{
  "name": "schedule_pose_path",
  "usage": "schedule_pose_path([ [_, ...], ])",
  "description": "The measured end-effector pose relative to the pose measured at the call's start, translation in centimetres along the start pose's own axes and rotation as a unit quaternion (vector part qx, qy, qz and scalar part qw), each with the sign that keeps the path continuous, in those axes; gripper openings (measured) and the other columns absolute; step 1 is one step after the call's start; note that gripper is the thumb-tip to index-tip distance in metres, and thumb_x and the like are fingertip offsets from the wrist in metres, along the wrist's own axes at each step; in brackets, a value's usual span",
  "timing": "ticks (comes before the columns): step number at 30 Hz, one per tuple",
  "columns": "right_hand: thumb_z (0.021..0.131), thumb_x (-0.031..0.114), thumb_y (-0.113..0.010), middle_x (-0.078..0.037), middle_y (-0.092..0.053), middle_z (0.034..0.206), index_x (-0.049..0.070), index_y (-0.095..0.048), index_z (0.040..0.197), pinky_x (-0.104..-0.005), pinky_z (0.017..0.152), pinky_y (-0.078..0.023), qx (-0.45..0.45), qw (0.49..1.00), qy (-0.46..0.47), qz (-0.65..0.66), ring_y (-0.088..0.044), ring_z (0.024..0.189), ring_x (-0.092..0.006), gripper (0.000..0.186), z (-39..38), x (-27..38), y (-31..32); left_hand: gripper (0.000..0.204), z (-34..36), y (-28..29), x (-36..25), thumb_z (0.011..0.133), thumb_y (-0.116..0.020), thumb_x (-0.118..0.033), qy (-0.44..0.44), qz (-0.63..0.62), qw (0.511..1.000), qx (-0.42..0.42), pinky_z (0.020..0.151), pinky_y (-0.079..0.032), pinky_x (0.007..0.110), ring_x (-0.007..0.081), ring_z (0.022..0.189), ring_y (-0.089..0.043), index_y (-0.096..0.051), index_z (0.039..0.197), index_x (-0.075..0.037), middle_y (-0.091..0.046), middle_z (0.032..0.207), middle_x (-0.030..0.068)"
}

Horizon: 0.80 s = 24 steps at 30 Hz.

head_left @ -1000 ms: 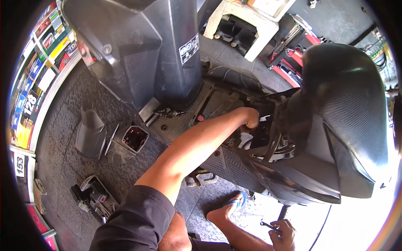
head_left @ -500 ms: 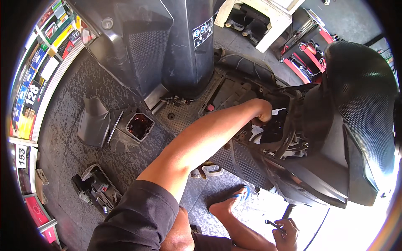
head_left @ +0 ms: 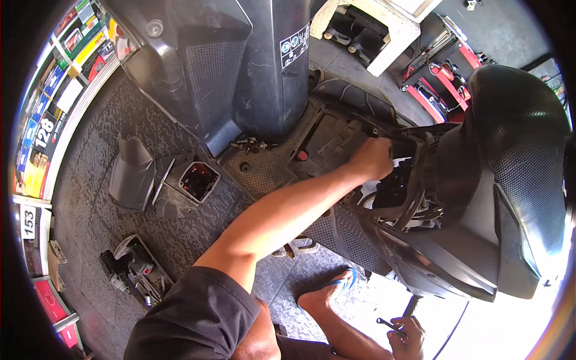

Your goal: The person manipulates internal engine components of a motorcycle using a wrench and a screwdriver to loosen and tighten fasteners.

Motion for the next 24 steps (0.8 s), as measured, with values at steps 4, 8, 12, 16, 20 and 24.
schedule_pose_path([
  [4,0.086,0.008,-0.064,-0.015,-0.067,0.098,0.004,-0.065,0.11,-0.0385,0.069,-0.052,-0.002,1.0,0.021,-0.008,-0.066,0.081,-0.0292,0.025,0.8,0.4,-0.2,0.024,-2.3,1.8,-3.8,0.078,-0.075,-0.015,-0.175,-0.099,0.98,-0.012,0.077,-0.053,0.042,0.0359,0.087,-0.067,-0.072,0.095,0.002,-0.067,0.091,0.0181],
  [8,0.084,0.008,-0.065,-0.014,-0.068,0.101,0.004,-0.066,0.112,-0.0384,0.067,-0.052,0.012,0.999,0.018,-0.024,-0.064,0.077,-0.0268,0.029,0.6,0.1,-0.5,0.029,-2.0,0.0,-4.3,0.076,-0.077,-0.017,-0.197,-0.053,0.978,0.039,0.077,-0.051,0.043,0.0348,0.089,-0.065,-0.073,0.099,0.0,-0.063,0.092,0.0179],
  [12,0.083,0.007,-0.065,-0.013,-0.068,0.101,0.004,-0.066,0.114,-0.0381,0.066,-0.051,0.012,1.0,-0.008,-0.026,-0.064,0.076,-0.026,0.031,0.6,-0.2,-0.6,0.032,-2.2,-0.5,-4.7,0.075,-0.076,-0.015,-0.185,-0.01,0.981,0.052,0.077,-0.051,0.044,0.0359,0.089,-0.064,-0.074,0.104,-0.001,-0.063,0.092,0.0172],
  [16,0.082,0.005,-0.065,-0.014,-0.069,0.102,0.003,-0.065,0.114,-0.0379,0.066,-0.051,0.006,1.0,0.009,-0.015,-0.064,0.075,-0.0263,0.032,0.6,-0.3,-0.5,0.032,-1.9,-0.9,-4.5,0.074,-0.076,-0.014,-0.192,-0.02,0.979,0.064,0.078,-0.05,0.045,0.0365,0.09,-0.064,-0.074,0.104,-0.002,-0.063,0.092,0.0169],
  [20,0.082,0.004,-0.065,-0.014,-0.069,0.102,0.002,-0.065,0.114,-0.0369,0.065,-0.051,-0.018,0.998,0.053,-0.021,-0.064,0.073,-0.0255,0.032,0.4,0.1,-0.3,0.032,-1.9,-0.8,-4.6,0.075,-0.075,-0.013,-0.206,-0.034,0.976,0.056,0.079,-0.05,0.046,0.0365,0.091,-0.064,-0.074,0.105,-0.003,-0.062,0.092,0.0168],
  [24,0.082,0.004,-0.065,-0.015,-0.069,0.102,0.002,-0.065,0.113,-0.037,0.066,-0.051,-0.002,1.0,0.025,-0.013,-0.063,0.073,-0.0252,0.031,0.6,-0.4,-0.4,0.032,-1.9,-0.8,-4.7,0.074,-0.075,-0.012,-0.216,-0.021,0.975,0.057,0.079,-0.05,0.046,0.0364,0.091,-0.064,-0.074,0.105,-0.004,-0.063,0.092,0.0164],
])
Point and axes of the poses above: each hand's wrist, its own z-axis towards the middle knuckle, its own y-axis out of the back of the hand, x = y × z, the point moved 7 cm from there along z, towards the middle knuckle
